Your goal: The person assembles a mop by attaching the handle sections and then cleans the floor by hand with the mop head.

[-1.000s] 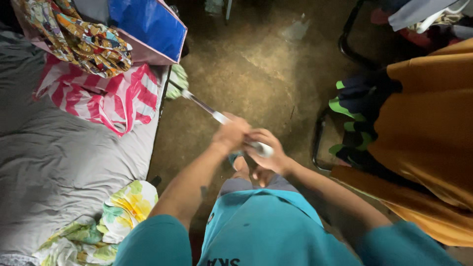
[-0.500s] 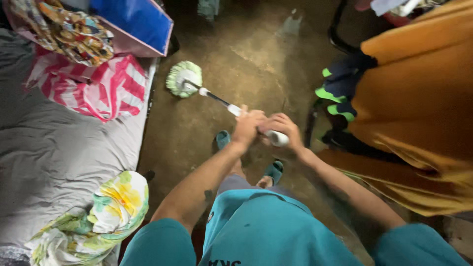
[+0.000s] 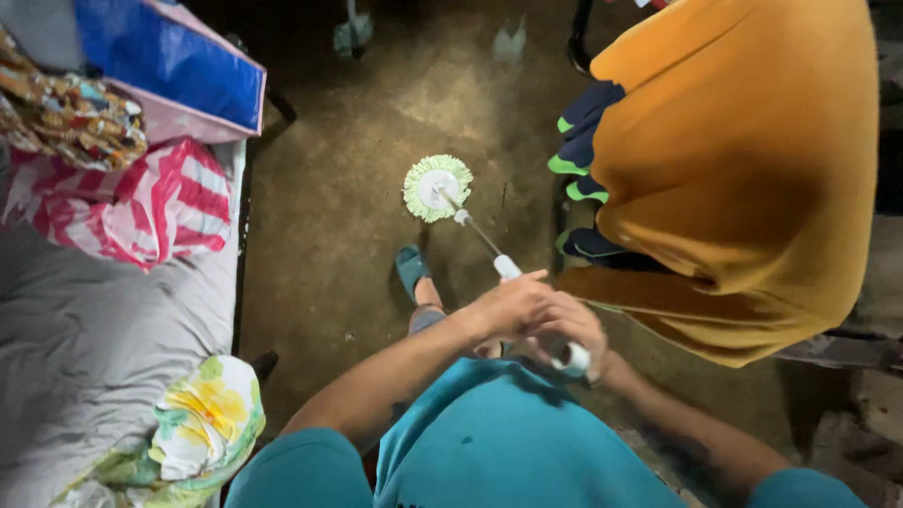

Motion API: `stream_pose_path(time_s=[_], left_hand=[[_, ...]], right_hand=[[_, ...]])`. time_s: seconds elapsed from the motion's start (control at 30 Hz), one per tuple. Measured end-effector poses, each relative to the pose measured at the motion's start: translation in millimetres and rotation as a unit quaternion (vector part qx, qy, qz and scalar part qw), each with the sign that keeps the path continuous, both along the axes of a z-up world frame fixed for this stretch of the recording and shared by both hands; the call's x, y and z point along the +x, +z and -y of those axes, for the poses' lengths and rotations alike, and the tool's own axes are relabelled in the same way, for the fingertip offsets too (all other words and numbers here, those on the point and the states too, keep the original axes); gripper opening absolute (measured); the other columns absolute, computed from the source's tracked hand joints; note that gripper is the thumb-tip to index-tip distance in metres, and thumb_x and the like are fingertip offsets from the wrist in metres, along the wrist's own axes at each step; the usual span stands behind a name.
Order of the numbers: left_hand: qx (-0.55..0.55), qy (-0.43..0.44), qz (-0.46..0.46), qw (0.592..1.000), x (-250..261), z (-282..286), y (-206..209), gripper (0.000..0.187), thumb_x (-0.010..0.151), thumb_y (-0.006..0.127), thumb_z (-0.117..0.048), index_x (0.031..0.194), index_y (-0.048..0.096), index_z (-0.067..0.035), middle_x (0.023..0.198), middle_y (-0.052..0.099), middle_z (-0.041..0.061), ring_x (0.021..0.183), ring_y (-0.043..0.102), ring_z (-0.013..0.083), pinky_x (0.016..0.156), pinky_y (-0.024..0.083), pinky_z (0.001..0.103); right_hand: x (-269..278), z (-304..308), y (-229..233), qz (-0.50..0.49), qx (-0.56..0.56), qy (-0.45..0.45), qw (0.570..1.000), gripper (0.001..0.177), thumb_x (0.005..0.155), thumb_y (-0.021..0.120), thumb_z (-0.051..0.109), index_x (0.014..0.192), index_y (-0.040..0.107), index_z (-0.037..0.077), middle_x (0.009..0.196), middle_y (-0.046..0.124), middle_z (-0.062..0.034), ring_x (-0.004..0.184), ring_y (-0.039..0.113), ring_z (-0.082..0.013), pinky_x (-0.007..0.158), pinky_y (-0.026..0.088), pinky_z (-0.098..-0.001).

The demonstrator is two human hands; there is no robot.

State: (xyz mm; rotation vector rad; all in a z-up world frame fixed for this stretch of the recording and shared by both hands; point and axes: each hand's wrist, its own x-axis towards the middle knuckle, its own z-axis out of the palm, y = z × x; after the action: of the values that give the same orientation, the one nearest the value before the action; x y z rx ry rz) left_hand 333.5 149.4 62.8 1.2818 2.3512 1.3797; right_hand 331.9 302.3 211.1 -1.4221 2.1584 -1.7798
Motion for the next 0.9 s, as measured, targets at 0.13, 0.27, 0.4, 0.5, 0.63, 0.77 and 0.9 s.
stream_pose_path(time_s=[0.13, 0.27, 0.4, 0.5, 0.63, 0.77, 0.9], left_hand=[[-0.064, -0.038, -0.1, 0.992, -26, 46, -2, 0.025, 0.065, 0.077, -0.019, 0.088, 0.07, -0.01, 0.097, 0.067, 0.01, 0.104, 0.065, 0.0294, 0.119, 0.032, 0.053], [-0.039, -0.001, 0.006, 0.999, -83, 94, -13, 0.042, 0.063, 0.074, -0.018, 0.103, 0.07, -0.005, 0.108, 0.069, 0.01, 0.112, 0.063, 0.0269, 0.124, 0.034, 0.047], [-0.14, -0.017, -0.056, 0.988, -152, 150, -49, 0.04, 0.067, 0.073, -0.02, 0.107, 0.072, -0.013, 0.118, 0.07, 0.006, 0.125, 0.059, 0.0282, 0.119, 0.037, 0.044], [-0.203, 0.28, 0.064, 0.936, -196, 192, -72, 0.062, 0.09, 0.07, -0.011, 0.15, 0.06, -0.019, 0.156, 0.049, 0.016, 0.139, 0.048, 0.037, 0.112, 0.028, 0.055], [-0.135, 0.456, 0.261, 0.84, -236, 237, -65, 0.074, 0.093, 0.068, -0.02, 0.158, 0.034, -0.013, 0.166, 0.03, 0.015, 0.143, 0.041, 0.0415, 0.116, 0.035, 0.045], [-0.133, 0.462, 0.257, 0.838, -252, 276, -65, 0.092, 0.083, 0.077, -0.023, 0.158, 0.025, -0.011, 0.158, 0.034, 0.021, 0.141, 0.042, 0.0407, 0.113, 0.039, 0.043], [-0.116, 0.438, 0.26, 0.853, -273, 288, -73, 0.09, 0.088, 0.075, -0.024, 0.161, 0.025, -0.01, 0.158, 0.038, 0.021, 0.143, 0.044, 0.0395, 0.115, 0.04, 0.043]], right_hand=[[-17, 33, -28, -0.045, 0.001, -0.056, 0.997, 0.02, 0.075, 0.076, -0.003, 0.083, 0.061, 0.006, 0.083, 0.066, -0.0105, 0.08, 0.067, -0.0287, 0.076, 0.051, -0.0412], [-67, 82, -52, -0.089, -0.011, -0.08, 0.993, 0.022, 0.073, 0.08, -0.004, 0.083, 0.062, 0.006, 0.078, 0.062, -0.0089, 0.075, 0.064, -0.029, 0.075, 0.048, -0.0414], [-125, 133, -68, -0.099, 0.039, -0.087, 0.991, 0.023, 0.074, 0.079, -0.002, 0.089, 0.063, 0.007, 0.089, 0.065, -0.0086, 0.087, 0.066, -0.0294, 0.086, 0.049, -0.0419], [-183, 174, -93, -0.073, 0.06, -0.088, 0.992, 0.027, 0.074, 0.078, 0.002, 0.097, 0.067, 0.007, 0.104, 0.069, -0.0098, 0.1, 0.066, -0.0304, 0.09, 0.046, -0.0421], [-280, 217, -134, -0.059, 0.075, -0.075, 0.993, 0.028, 0.072, 0.078, 0.011, 0.099, 0.07, 0.013, 0.103, 0.071, -0.0048, 0.102, 0.067, -0.0266, 0.089, 0.046, -0.0419], [-403, 245, -175, -0.078, 0.013, -0.123, 0.989, 0.028, 0.078, 0.078, 0.002, 0.103, 0.07, 0.009, 0.106, 0.071, -0.0111, 0.103, 0.068, -0.0309, 0.09, 0.052, -0.0389], [-442, 236, -174, -0.06, -0.005, -0.155, 0.986, 0.027, 0.082, 0.079, -0.006, 0.106, 0.07, 0.005, 0.108, 0.07, -0.0157, 0.103, 0.07, -0.0336, 0.089, 0.057, -0.037]])
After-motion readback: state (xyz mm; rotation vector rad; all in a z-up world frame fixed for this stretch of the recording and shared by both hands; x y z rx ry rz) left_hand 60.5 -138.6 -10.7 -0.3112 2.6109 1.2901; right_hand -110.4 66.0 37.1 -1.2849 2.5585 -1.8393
